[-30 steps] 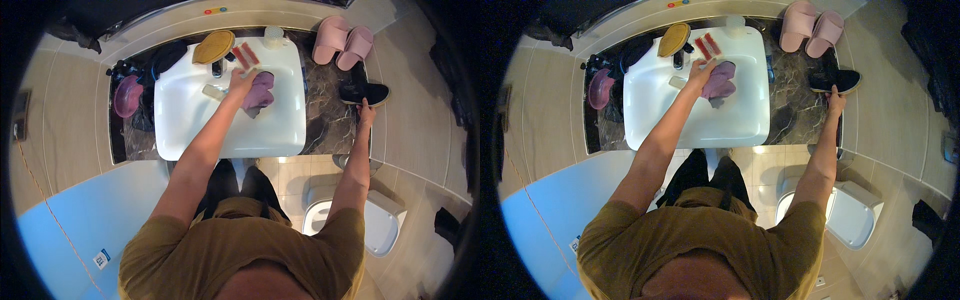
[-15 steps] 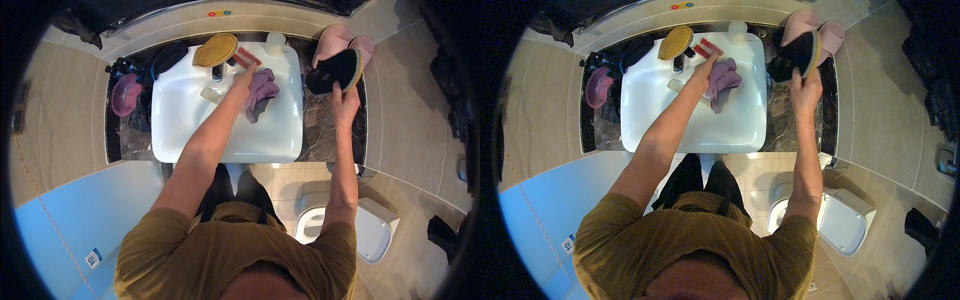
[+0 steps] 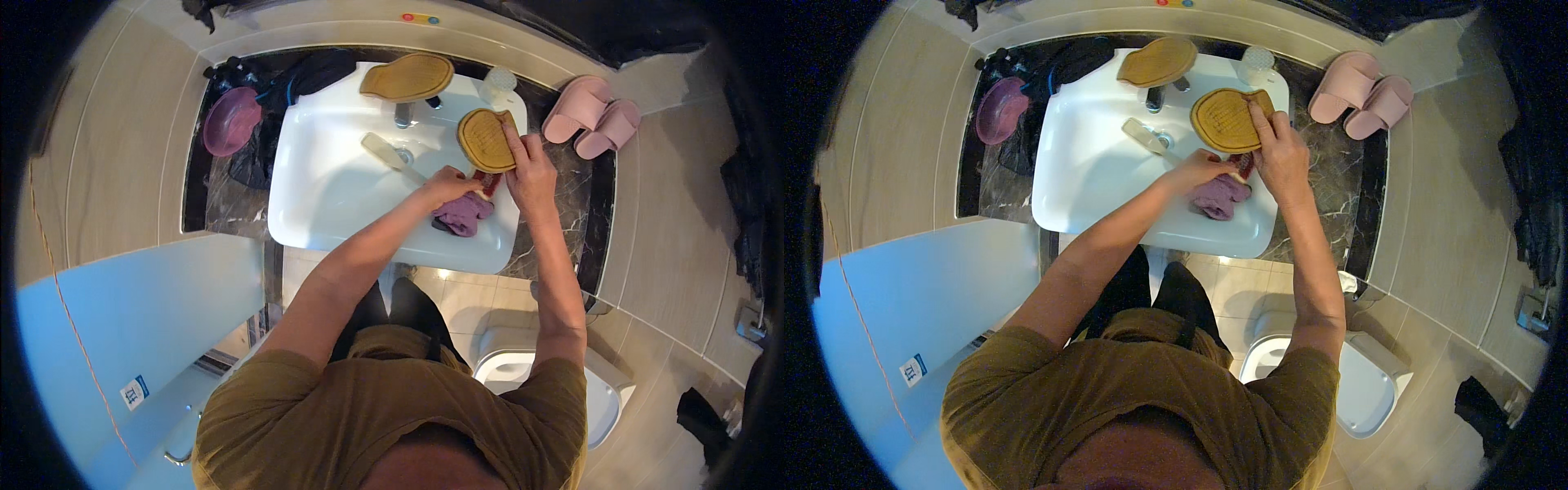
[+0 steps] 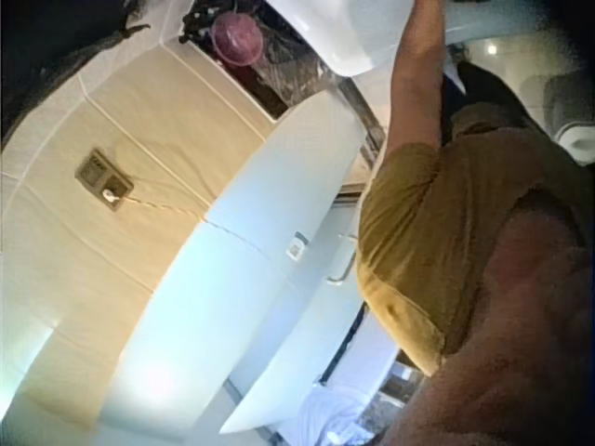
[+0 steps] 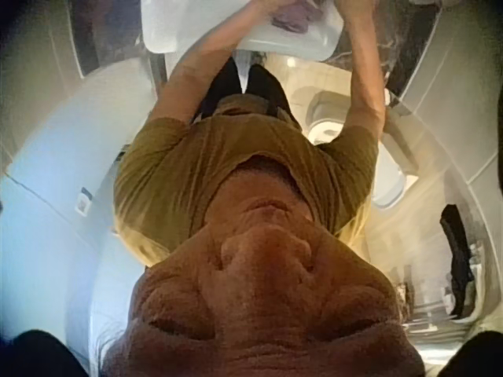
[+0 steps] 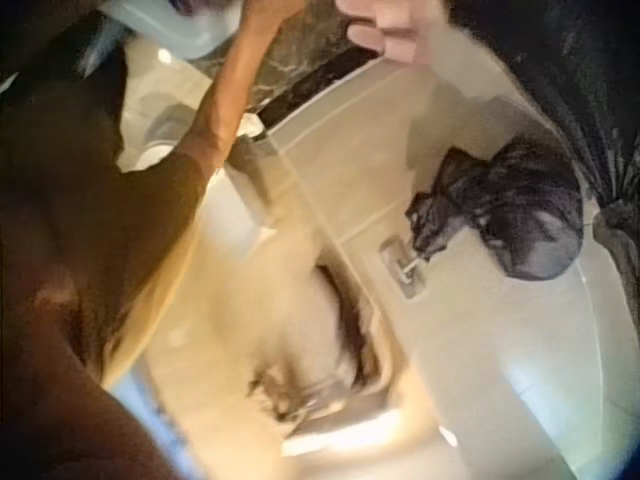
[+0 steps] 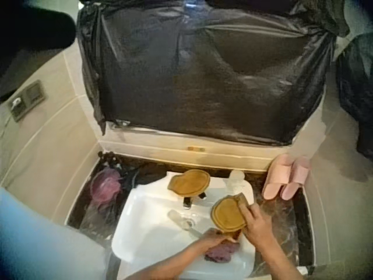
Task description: The person washes a pair of pink slippers in a bathroom sink using a brush and running water, then dries them with a cloth. The person scrubs both the top and bottom surfaces of each slipper, rinses them, and wipes them dry before placing them on the counter.
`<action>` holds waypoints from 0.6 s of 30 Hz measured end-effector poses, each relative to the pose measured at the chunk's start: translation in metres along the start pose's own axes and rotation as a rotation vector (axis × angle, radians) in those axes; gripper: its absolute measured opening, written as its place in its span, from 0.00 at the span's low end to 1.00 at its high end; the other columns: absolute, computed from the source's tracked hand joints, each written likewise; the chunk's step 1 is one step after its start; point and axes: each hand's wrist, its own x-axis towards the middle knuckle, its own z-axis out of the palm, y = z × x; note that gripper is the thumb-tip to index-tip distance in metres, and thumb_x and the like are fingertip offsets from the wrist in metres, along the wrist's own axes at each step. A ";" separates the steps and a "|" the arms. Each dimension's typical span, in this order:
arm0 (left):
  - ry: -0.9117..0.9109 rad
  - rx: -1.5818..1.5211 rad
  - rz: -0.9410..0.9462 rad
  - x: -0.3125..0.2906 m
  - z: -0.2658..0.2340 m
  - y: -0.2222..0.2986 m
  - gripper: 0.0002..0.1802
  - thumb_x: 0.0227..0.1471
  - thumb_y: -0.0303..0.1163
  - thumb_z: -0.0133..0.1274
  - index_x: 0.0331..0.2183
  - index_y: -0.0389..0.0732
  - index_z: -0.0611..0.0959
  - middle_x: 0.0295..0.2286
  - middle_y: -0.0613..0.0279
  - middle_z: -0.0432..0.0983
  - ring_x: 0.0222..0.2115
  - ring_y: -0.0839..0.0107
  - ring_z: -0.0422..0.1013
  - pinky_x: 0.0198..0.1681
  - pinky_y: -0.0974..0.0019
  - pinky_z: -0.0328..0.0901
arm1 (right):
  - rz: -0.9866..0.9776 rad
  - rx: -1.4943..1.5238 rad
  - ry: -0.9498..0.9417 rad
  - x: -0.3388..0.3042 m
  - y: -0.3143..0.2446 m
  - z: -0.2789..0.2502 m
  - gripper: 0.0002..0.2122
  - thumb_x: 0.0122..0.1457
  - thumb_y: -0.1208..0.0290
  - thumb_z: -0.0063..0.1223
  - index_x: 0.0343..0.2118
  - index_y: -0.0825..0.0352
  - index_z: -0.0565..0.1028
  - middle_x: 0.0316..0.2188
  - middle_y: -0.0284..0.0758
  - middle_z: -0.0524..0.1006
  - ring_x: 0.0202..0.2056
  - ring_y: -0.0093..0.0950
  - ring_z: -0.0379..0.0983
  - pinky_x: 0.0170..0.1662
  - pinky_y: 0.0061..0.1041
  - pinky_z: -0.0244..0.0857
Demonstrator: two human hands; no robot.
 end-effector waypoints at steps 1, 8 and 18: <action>0.015 0.091 -0.010 -0.002 0.001 0.001 0.32 0.32 0.52 0.64 0.27 0.28 0.82 0.26 0.48 0.78 0.26 0.63 0.75 0.28 0.63 0.69 | 0.019 0.005 -0.026 0.001 -0.003 0.003 0.29 0.42 0.79 0.56 0.52 0.57 0.69 0.31 0.36 0.68 0.29 0.37 0.71 0.30 0.33 0.69; 0.062 0.443 0.052 -0.038 0.003 0.005 0.32 0.35 0.58 0.58 0.26 0.32 0.82 0.28 0.42 0.78 0.33 0.52 0.75 0.38 0.59 0.68 | 0.176 0.269 0.140 0.028 -0.024 0.008 0.09 0.53 0.77 0.52 0.37 0.71 0.71 0.28 0.42 0.67 0.29 0.38 0.72 0.27 0.30 0.65; -0.184 0.190 0.183 -0.094 -0.029 0.001 0.21 0.48 0.45 0.54 0.35 0.35 0.80 0.32 0.53 0.76 0.34 0.66 0.71 0.41 0.66 0.64 | 0.178 -0.045 -0.015 0.099 -0.034 0.015 0.12 0.50 0.67 0.51 0.32 0.72 0.73 0.32 0.47 0.74 0.28 0.46 0.74 0.31 0.41 0.69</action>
